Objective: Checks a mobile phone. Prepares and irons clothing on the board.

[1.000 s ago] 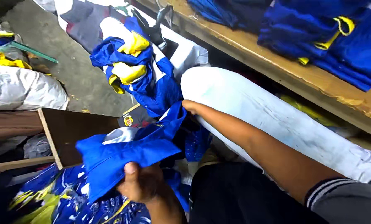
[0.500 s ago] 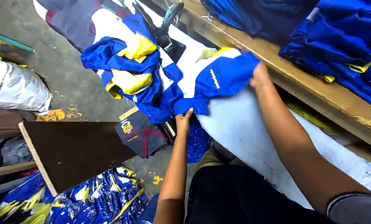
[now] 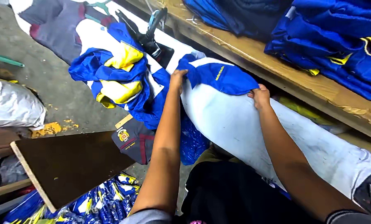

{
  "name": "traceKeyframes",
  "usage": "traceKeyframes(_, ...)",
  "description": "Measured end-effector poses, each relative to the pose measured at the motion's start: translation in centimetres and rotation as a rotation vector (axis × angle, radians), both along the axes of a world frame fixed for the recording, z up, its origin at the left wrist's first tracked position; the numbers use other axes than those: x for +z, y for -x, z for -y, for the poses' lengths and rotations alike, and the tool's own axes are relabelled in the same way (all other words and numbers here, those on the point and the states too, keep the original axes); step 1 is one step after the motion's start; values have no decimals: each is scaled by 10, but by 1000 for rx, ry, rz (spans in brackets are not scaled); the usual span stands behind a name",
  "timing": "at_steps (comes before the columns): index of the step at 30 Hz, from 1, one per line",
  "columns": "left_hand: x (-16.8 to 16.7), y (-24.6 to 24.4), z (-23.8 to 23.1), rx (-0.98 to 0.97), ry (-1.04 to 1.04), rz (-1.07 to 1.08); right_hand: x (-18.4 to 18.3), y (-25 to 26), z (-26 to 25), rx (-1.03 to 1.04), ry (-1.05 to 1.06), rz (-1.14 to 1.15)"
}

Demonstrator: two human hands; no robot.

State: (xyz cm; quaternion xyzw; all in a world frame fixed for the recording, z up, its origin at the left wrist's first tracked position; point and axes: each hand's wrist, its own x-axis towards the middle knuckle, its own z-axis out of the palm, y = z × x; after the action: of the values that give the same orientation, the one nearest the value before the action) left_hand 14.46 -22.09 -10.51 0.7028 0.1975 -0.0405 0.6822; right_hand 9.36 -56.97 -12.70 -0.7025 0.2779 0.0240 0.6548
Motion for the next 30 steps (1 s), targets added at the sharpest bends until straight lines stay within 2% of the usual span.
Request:
traceKeyframes(2, -18, 8, -5, 157, 239, -142, -6, -1, 3, 87, 102, -9)
traceKeyframes(5, -35, 46, -13, 314, 413, -189, -4, 4, 17, 122, 170, -23)
traceKeyframes(9, -10, 133, 7, 352, 414, -221, 27, 42, 59, 137, 362, 64)
traceKeyframes(11, 5, 174, 24, 346, 494, -229, 41, 71, 76, 124, 475, 177)
traceKeyframes(13, 5, 199, 31, 390, 595, -232, 50, 96, 80, 200, 615, 196)
traceKeyframes(14, 0, 203, 29, 430, 615, -233, 53, 102, 78, 307, 667, 133)
traceKeyframes(16, -18, 203, 18, 483, 608, -259, 60, 96, 69, 618, 718, -197)
traceKeyframes(17, -27, 201, 12, 488, 594, -287, 59, 91, 64, 711, 737, -336)
traceKeyframes(19, -37, 194, 4, 473, 567, -333, 56, 82, 54, 663, 829, -362)
traceKeyframes(23, -35, 185, 4, 439, 566, -353, 42, 61, 25, 454, 943, -86)
traceKeyframes(28, -42, 185, 13, 473, 613, -345, -33, 45, -14, 541, 1061, -47)
traceKeyframes(30, -40, 197, 19, 522, 605, -364, -49, 50, -16, 534, 1146, 1)
